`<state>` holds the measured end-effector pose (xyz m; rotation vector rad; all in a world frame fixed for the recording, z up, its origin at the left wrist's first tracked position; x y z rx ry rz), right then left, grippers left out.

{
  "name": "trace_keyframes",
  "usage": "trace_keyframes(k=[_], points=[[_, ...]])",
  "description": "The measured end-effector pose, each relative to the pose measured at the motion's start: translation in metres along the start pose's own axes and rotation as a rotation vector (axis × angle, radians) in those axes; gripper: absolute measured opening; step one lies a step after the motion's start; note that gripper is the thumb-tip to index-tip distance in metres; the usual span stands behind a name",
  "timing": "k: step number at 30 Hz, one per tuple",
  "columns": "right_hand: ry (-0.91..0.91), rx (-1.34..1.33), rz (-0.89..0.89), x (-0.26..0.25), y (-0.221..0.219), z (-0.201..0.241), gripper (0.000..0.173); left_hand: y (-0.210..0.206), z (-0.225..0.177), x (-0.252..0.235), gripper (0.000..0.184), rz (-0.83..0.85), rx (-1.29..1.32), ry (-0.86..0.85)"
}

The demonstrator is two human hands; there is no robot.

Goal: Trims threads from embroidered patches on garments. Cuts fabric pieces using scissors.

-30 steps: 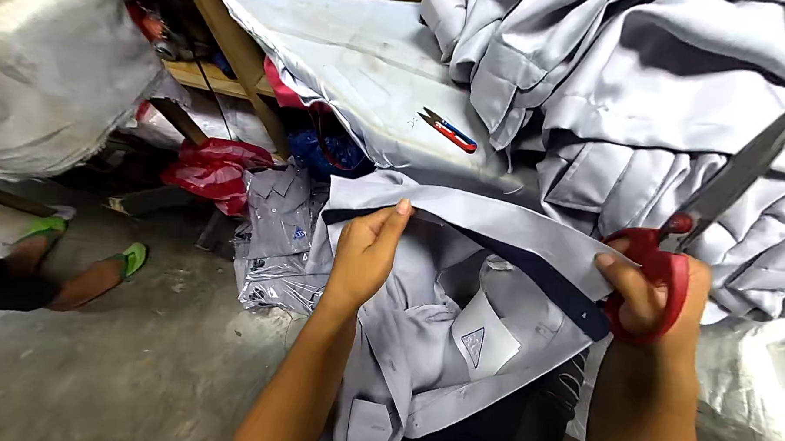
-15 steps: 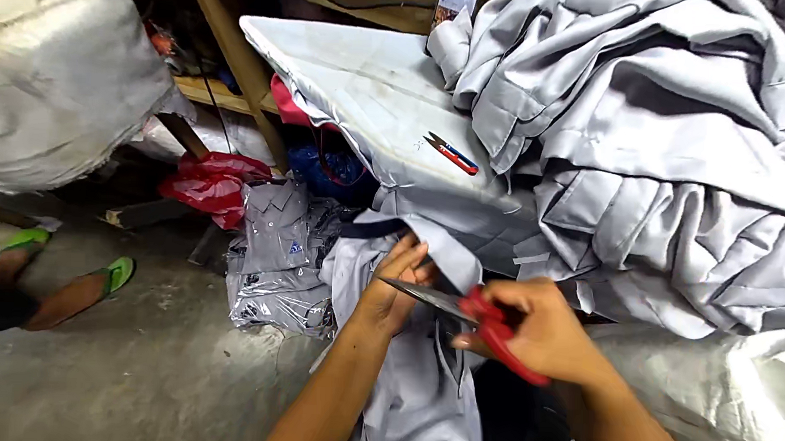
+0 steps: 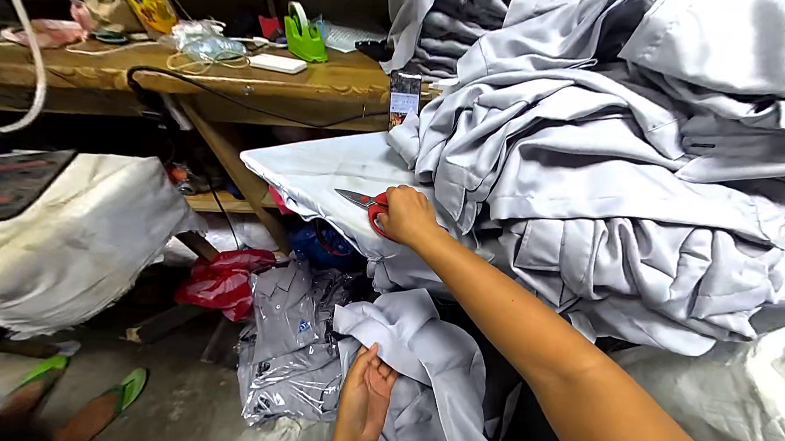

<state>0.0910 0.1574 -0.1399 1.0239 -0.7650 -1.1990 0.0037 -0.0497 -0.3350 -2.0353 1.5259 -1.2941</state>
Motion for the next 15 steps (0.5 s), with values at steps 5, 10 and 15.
trace_keyframes(k=[5, 10, 15], points=[[0.015, -0.071, -0.127, 0.028, 0.02, -0.028, 0.031, 0.011, 0.006, -0.005, 0.024, 0.005, 0.063, 0.03], [0.089, -0.254, -0.264, 0.165, 0.001, -0.103, 0.042, 0.022, 0.001, -0.008, 0.026, 0.0, 0.053, 0.02], [-0.201, -0.14, -0.321, 0.332, -0.027, -0.207, 0.042, 0.027, 0.001, -0.011, 0.03, -0.051, -0.013, 0.014]])
Point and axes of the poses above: each hand's wrist, its own x-axis away from the middle knuckle, its own y-axis out of the back of the hand, z = x × y, the point moved 10 cm from there along -x, towards the middle knuckle, and after that the axes turned 1 degree about x, right-handed, at the moved point
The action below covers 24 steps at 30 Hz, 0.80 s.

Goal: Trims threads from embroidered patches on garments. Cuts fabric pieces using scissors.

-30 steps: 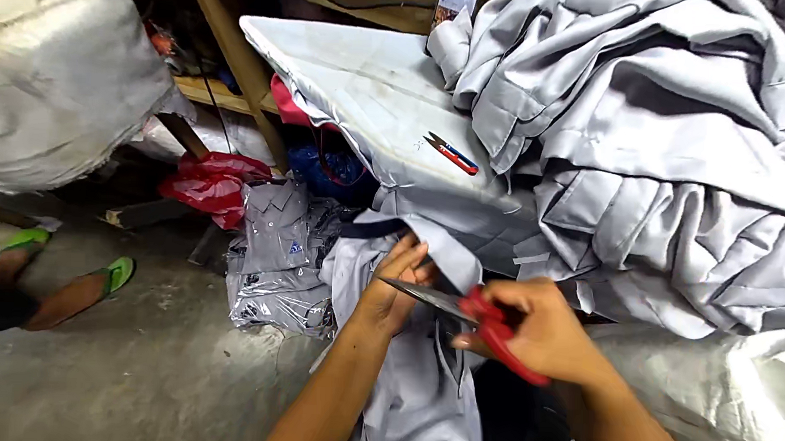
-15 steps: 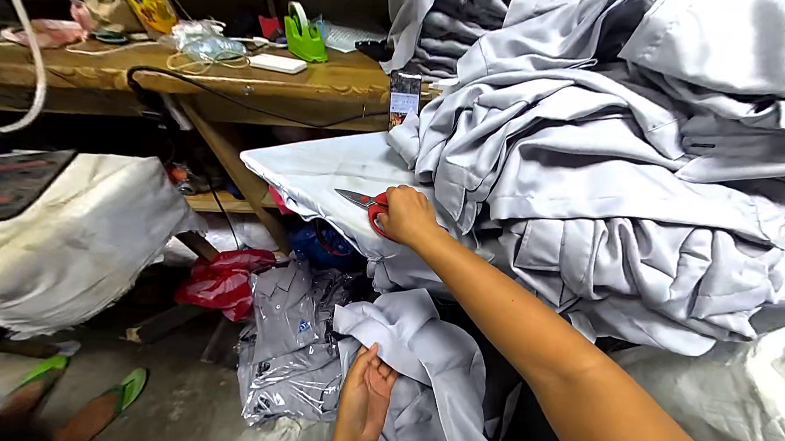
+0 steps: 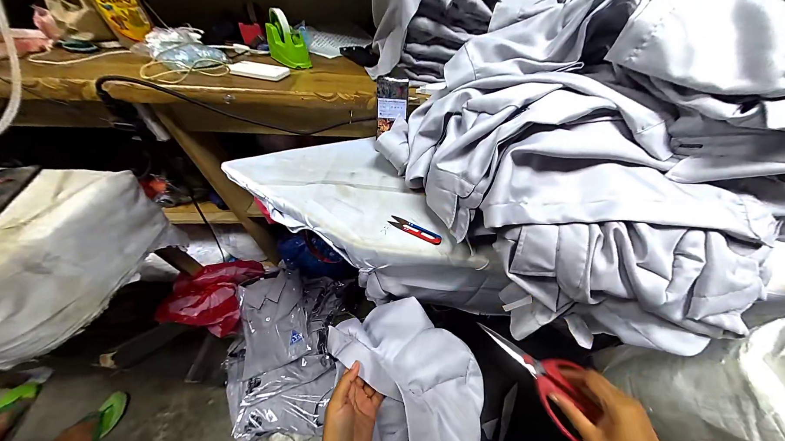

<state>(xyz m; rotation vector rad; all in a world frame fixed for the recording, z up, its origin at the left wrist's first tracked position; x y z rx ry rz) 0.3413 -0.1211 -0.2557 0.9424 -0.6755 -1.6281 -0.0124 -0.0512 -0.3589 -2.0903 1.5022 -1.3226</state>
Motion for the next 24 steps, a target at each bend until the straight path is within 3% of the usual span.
trace_keyframes(k=[4, 10, 12, 15, 18, 21, 24], points=[[-0.266, 0.154, 0.095, 0.072, -0.002, -0.069, 0.047, -0.006, -0.001, -0.003, 0.022, -0.011, -0.169, -0.071], [-0.358, 0.246, 0.139, 0.081, -0.012, -0.074, 0.046, -0.014, -0.01, 0.014, 0.026, -0.027, -0.309, -0.147], [-0.378, 0.256, 0.199, 0.077, -0.009, -0.072, 0.047, -0.013, -0.013, 0.027, 0.048, -0.029, -0.408, -0.167], [-0.394, 0.274, 0.305, 0.075, -0.007, -0.07, 0.048, -0.018, -0.015, 0.051, 0.094, 0.028, -0.626, -0.2], [-0.407, 0.296, 0.426, 0.078, -0.012, -0.069, 0.048, -0.03, -0.006, 0.077, 0.127, 0.168, -0.832, -0.249], [-0.425, 0.314, 0.514, 0.075, -0.017, -0.07, 0.046, -0.031, 0.013, 0.091, 0.141, 0.339, -1.053, -0.372], [-0.407, 0.333, 0.578, 0.065, -0.013, -0.064, 0.043, -0.032, 0.023, 0.099, 0.142, 0.423, -1.229, -0.486]])
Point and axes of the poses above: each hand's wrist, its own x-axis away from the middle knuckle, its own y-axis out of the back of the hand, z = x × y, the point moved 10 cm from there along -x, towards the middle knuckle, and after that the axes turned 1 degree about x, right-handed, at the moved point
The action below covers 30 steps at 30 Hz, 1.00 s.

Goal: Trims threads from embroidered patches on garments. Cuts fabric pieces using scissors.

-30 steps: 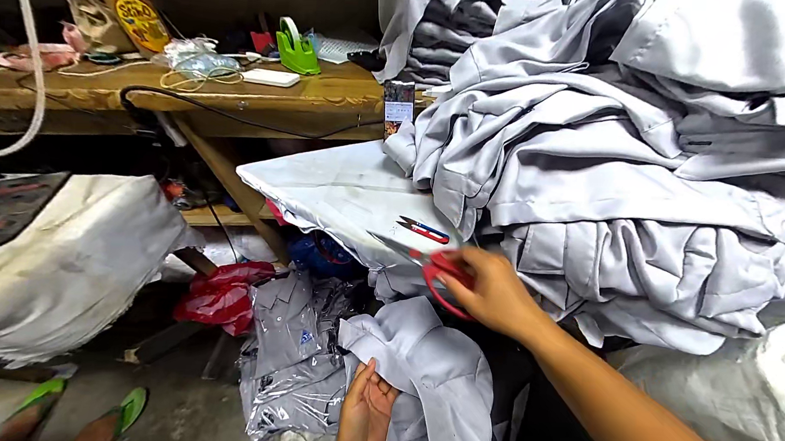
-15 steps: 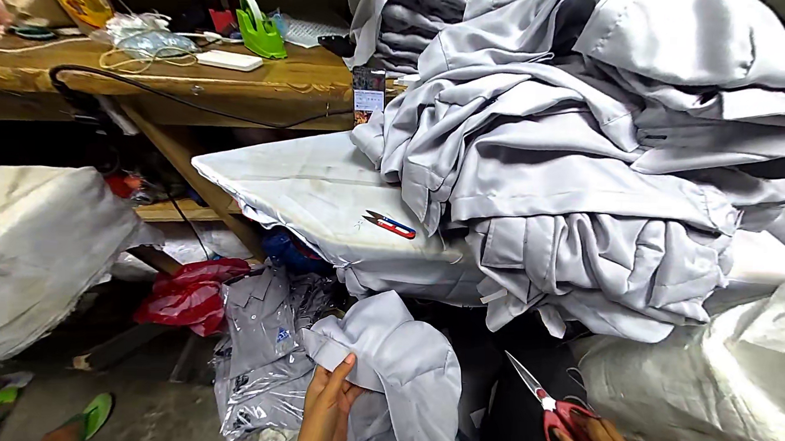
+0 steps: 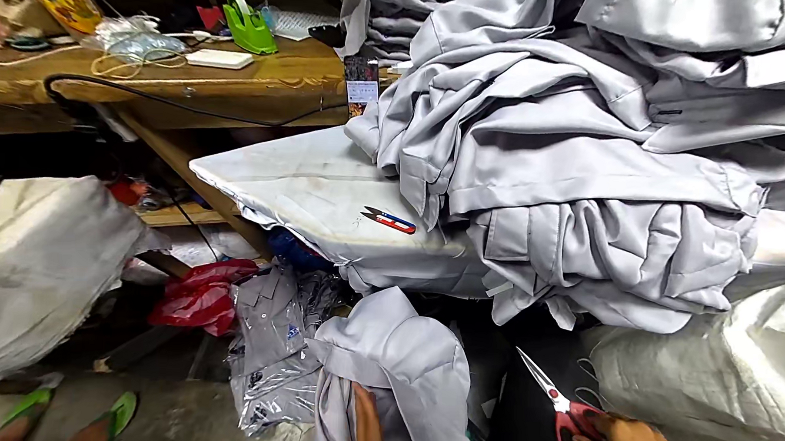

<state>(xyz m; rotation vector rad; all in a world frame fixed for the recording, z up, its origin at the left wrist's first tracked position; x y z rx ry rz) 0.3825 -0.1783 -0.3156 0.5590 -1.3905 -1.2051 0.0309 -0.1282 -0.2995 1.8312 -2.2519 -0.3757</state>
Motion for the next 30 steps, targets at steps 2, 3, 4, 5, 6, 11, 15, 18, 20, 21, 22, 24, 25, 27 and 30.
trace_keyframes(k=[2, 3, 4, 5, 6, 11, 15, 18, 20, 21, 22, 24, 25, 27, 30], points=[[0.106, 0.0, -0.071, 0.0, 0.025, 0.019, 0.04, -0.002, 0.0, 0.002, 0.138, 0.017, -0.086, -0.041], [0.216, -0.018, -0.175, 0.0, 0.045, 0.037, 0.038, -0.004, 0.0, 0.003, 0.134, 0.026, -0.13, -0.05], [0.354, -0.024, -0.32, 0.001, 0.067, 0.062, 0.037, -0.005, 0.0, 0.005, 0.128, 0.034, -0.179, -0.057], [0.5, -0.022, -0.492, 0.002, 0.088, 0.091, 0.036, -0.008, -0.001, 0.007, 0.119, 0.041, -0.233, -0.07], [0.626, -0.038, -0.632, 0.001, 0.107, 0.123, 0.036, -0.011, -0.001, 0.009, 0.108, 0.052, -0.287, -0.08], [0.952, -0.157, -0.801, -0.049, 0.163, 0.285, 0.028, -0.019, 0.005, 0.014, 0.077, 0.033, -0.481, -0.118], [0.755, -0.102, -0.586, -0.139, 0.169, 0.353, 0.042, -0.026, 0.015, 0.022, 0.092, -0.013, -0.561, -0.138], [0.58, -0.038, -0.429, -0.171, 0.168, 0.361, 0.035, -0.028, 0.023, 0.023, 0.09, -0.05, -0.627, -0.167], [0.556, 0.002, -0.407, -0.167, 0.171, 0.363, 0.028, -0.027, 0.028, 0.024, 0.082, -0.112, -0.643, -0.215], [0.559, 0.032, -0.416, -0.163, 0.171, 0.364, 0.025, -0.026, 0.029, 0.025, 0.074, -0.154, -0.645, -0.242], [0.561, 0.054, -0.43, -0.16, 0.171, 0.366, 0.024, -0.026, 0.031, 0.026, 0.065, -0.186, -0.631, -0.257], [0.579, 0.033, -0.457, -0.154, 0.172, 0.364, 0.029, -0.022, 0.03, 0.028, 0.048, -0.209, -0.542, -0.264], [0.604, -0.022, -0.473, -0.145, 0.173, 0.361, 0.029, -0.018, 0.03, 0.027, 0.045, -0.21, -0.487, -0.257], [0.699, -0.18, -0.505, -0.119, 0.176, 0.348, 0.023, -0.011, 0.029, 0.024, 0.047, -0.209, -0.369, -0.244], [0.831, -0.526, -0.388, -0.091, 0.146, 0.306, 0.028, -0.005, 0.024, 0.023, 0.062, -0.172, -0.267, -0.216]])
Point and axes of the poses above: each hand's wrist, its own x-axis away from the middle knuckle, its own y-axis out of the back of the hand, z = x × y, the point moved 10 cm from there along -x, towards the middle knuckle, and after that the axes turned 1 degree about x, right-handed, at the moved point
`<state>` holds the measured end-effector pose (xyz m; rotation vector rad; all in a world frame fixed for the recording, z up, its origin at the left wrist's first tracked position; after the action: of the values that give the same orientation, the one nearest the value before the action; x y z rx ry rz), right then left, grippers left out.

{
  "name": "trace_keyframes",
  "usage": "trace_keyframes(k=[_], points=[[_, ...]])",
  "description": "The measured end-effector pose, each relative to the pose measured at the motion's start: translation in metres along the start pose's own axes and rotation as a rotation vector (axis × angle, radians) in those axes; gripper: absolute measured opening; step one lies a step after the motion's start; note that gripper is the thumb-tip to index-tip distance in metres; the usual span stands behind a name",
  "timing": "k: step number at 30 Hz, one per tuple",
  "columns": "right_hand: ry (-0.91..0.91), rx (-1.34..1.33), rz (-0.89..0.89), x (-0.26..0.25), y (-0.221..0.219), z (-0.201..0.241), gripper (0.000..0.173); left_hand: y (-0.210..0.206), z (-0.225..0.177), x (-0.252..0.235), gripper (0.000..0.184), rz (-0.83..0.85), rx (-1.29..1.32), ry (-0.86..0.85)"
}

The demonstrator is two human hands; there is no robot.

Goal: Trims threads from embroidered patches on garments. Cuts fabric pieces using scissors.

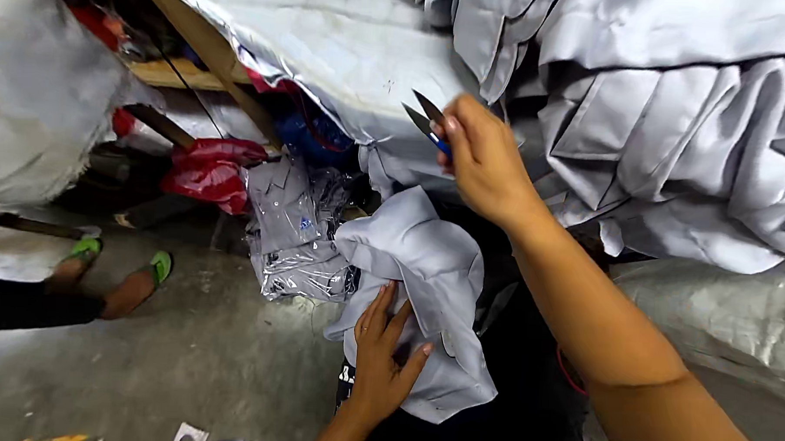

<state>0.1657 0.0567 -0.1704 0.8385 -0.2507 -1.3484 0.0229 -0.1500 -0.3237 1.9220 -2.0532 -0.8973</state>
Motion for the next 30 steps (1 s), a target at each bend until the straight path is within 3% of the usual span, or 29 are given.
trace_keyframes(k=[3, 5, 7, 8, 10, 11, 14, 15, 18, 19, 23, 27, 28, 30], points=[[-0.182, -0.29, 0.036, 0.064, -0.012, -0.044, 0.028, 0.008, -0.021, -0.003, 0.089, -0.039, -0.06, 0.022], [-0.29, -0.343, -0.001, 0.104, -0.016, -0.068, 0.03, 0.002, -0.033, -0.005, 0.099, -0.044, -0.133, 0.027], [-0.339, -0.285, -0.045, 0.13, -0.018, -0.083, 0.026, -0.018, -0.033, -0.006, 0.082, 0.06, -0.117, 0.068], [-0.352, -0.248, -0.061, 0.14, -0.021, -0.089, 0.022, -0.025, -0.031, -0.008, 0.058, 0.094, -0.063, 0.108], [-0.341, -0.268, -0.057, 0.157, -0.03, -0.095, 0.026, -0.025, -0.026, -0.021, 0.022, 0.142, 0.259, 0.243], [-0.3, -0.343, -0.026, 0.164, -0.037, -0.095, 0.036, -0.02, -0.027, -0.031, 0.011, 0.15, 0.537, 0.328], [-0.147, -0.586, 0.111, 0.175, -0.066, -0.087, 0.08, 0.01, -0.033, -0.063, 0.023, 0.091, 1.14, 0.49], [-0.119, -0.603, 0.123, 0.176, -0.072, -0.084, 0.08, 0.022, -0.038, -0.074, 0.023, 0.107, 1.243, 0.465], [-0.068, -0.595, -0.025, 0.163, -0.057, -0.073, 0.021, 0.063, -0.052, -0.1, 0.029, 0.109, 1.384, 0.337], [-0.084, -0.629, -0.07, 0.158, -0.041, -0.069, 0.012, 0.076, -0.054, -0.107, 0.034, 0.084, 1.404, 0.313], [0.007, -0.705, -0.095, 0.131, 0.043, -0.016, 0.018, 0.091, -0.051, -0.12, 0.038, 0.183, 1.578, 0.33], [0.094, -0.5, -0.216, 0.112, 0.083, 0.038, 0.014, 0.068, -0.05, -0.106, 0.084, 0.154, 1.182, 0.29], [0.119, -0.449, -0.224, 0.109, 0.085, 0.045, 0.013, 0.059, -0.055, -0.098, 0.082, 0.151, 1.166, 0.26], [0.146, -0.487, -0.156, 0.102, 0.079, 0.051, 0.013, 0.049, -0.056, -0.084, 0.048, 0.004, 1.201, 0.33]])
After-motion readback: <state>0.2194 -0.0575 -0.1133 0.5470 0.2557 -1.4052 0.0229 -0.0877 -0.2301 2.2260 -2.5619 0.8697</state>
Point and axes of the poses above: each hand's wrist, its own x-axis away from the middle knuckle, its own y-axis out of the back of the hand, z = x × y, the point moved 10 cm from there along -x, towards the middle knuckle, and after that the axes turned 1 degree about x, right-handed, at the moved point
